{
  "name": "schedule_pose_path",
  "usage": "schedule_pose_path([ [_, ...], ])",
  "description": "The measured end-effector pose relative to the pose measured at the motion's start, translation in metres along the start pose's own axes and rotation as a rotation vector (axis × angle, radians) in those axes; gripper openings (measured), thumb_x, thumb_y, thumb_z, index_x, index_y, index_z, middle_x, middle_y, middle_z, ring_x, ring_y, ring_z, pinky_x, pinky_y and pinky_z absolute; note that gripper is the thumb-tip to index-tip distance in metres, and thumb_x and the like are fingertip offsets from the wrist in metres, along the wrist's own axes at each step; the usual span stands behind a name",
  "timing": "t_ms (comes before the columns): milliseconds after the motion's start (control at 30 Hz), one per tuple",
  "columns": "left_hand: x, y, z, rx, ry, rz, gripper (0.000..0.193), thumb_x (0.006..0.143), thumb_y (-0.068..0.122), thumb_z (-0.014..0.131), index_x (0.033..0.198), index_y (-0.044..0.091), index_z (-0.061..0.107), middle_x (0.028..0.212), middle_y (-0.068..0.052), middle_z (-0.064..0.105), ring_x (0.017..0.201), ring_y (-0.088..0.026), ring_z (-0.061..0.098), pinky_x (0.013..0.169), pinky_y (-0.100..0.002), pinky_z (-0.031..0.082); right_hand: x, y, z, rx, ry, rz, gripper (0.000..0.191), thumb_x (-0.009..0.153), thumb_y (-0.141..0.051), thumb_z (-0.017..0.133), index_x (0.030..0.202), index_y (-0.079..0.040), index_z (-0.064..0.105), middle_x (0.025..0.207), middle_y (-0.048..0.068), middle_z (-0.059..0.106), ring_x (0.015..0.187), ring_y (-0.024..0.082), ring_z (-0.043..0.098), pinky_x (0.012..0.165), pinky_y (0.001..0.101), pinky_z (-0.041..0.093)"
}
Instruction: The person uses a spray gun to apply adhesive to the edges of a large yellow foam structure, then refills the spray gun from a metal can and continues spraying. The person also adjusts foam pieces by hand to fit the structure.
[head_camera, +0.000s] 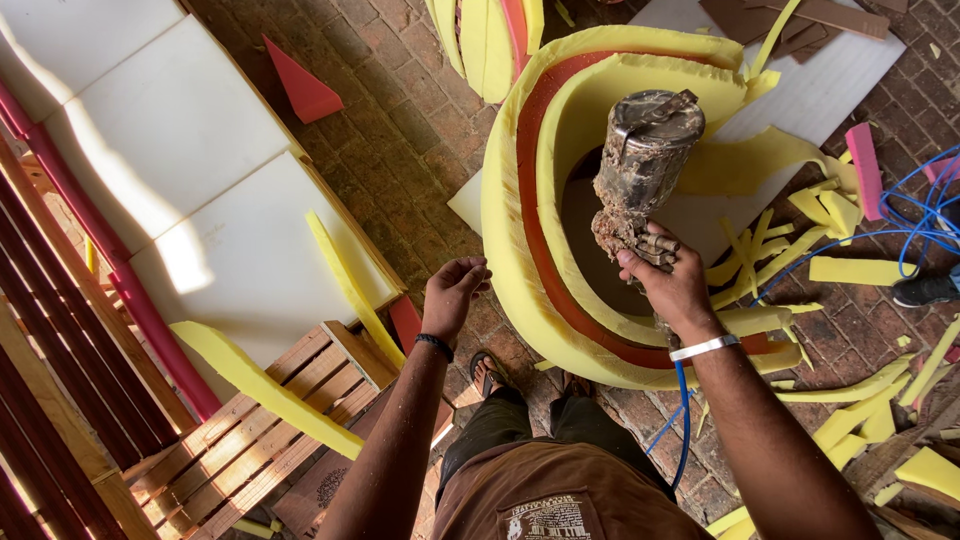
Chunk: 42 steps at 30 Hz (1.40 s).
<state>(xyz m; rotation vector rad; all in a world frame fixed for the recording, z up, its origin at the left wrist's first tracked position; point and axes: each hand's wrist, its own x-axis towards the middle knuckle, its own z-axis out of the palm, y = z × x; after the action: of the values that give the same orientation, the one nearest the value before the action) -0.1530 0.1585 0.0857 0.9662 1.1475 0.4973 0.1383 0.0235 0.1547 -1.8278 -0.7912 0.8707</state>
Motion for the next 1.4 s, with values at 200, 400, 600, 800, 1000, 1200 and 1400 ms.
schedule_pose_path([
  [200,0.001,-0.011,0.003,-0.002,-0.016,0.015,0.024,0.100,0.020,0.064,0.118,0.005,0.070,0.104,-0.006,0.076,0.094,-0.016,0.071,0.086,-0.034,0.056,0.009,0.003,0.004,-0.010,-0.003,-0.022,0.031,0.094,-0.009,0.075,0.123,-0.005,0.067,0.099,0.008,0.076,0.072,0.015,0.069,0.066,0.0291,0.060],
  [400,-0.005,-0.014,0.001,0.032,0.016,-0.007,0.023,0.100,0.021,0.064,0.115,0.005,0.072,0.103,-0.005,0.076,0.093,-0.015,0.071,0.084,-0.034,0.055,0.029,-0.004,0.007,0.019,0.097,-0.080,0.036,0.093,-0.008,0.075,0.127,-0.009,0.065,0.098,0.007,0.076,0.071,0.013,0.069,0.065,0.0278,0.059],
  [600,-0.006,-0.014,0.001,0.018,0.015,-0.001,0.022,0.100,0.021,0.064,0.116,0.007,0.071,0.104,-0.004,0.077,0.094,-0.015,0.072,0.084,-0.034,0.055,0.007,0.006,-0.006,-0.034,-0.001,-0.033,0.030,0.091,-0.009,0.076,0.119,-0.008,0.066,0.095,0.008,0.075,0.072,0.015,0.070,0.066,0.0306,0.061],
  [800,-0.005,-0.014,0.007,0.018,0.019,-0.018,0.023,0.100,0.021,0.064,0.118,0.007,0.071,0.103,-0.005,0.076,0.093,-0.015,0.071,0.084,-0.034,0.055,-0.010,0.022,-0.007,0.001,-0.020,-0.019,0.029,0.091,-0.013,0.077,0.117,-0.008,0.066,0.096,0.007,0.076,0.072,0.015,0.071,0.069,0.0313,0.061],
  [1000,-0.008,-0.020,0.014,0.037,-0.010,-0.006,0.024,0.100,0.022,0.063,0.119,0.007,0.070,0.104,-0.004,0.076,0.094,-0.014,0.071,0.085,-0.033,0.056,-0.044,0.050,-0.017,-0.136,-0.054,0.003,0.030,0.094,-0.019,0.076,0.120,-0.005,0.069,0.095,0.006,0.077,0.076,0.014,0.074,0.071,0.0312,0.062],
  [1200,-0.012,-0.030,0.015,0.031,-0.014,-0.009,0.025,0.101,0.022,0.063,0.119,0.007,0.070,0.105,-0.004,0.076,0.095,-0.014,0.072,0.085,-0.033,0.055,-0.080,0.073,-0.024,-0.223,-0.033,0.149,0.060,0.089,-0.025,0.077,0.142,-0.006,0.056,0.093,0.008,0.076,0.075,0.015,0.073,0.071,0.0317,0.063],
  [1400,-0.016,-0.037,0.014,0.013,-0.009,-0.016,0.024,0.101,0.021,0.063,0.120,0.007,0.070,0.104,-0.004,0.076,0.094,-0.013,0.072,0.084,-0.032,0.056,-0.081,0.068,-0.014,-0.243,-0.034,0.070,0.058,0.091,-0.024,0.076,0.142,-0.006,0.056,0.092,0.009,0.076,0.077,0.014,0.074,0.070,0.0314,0.064],
])
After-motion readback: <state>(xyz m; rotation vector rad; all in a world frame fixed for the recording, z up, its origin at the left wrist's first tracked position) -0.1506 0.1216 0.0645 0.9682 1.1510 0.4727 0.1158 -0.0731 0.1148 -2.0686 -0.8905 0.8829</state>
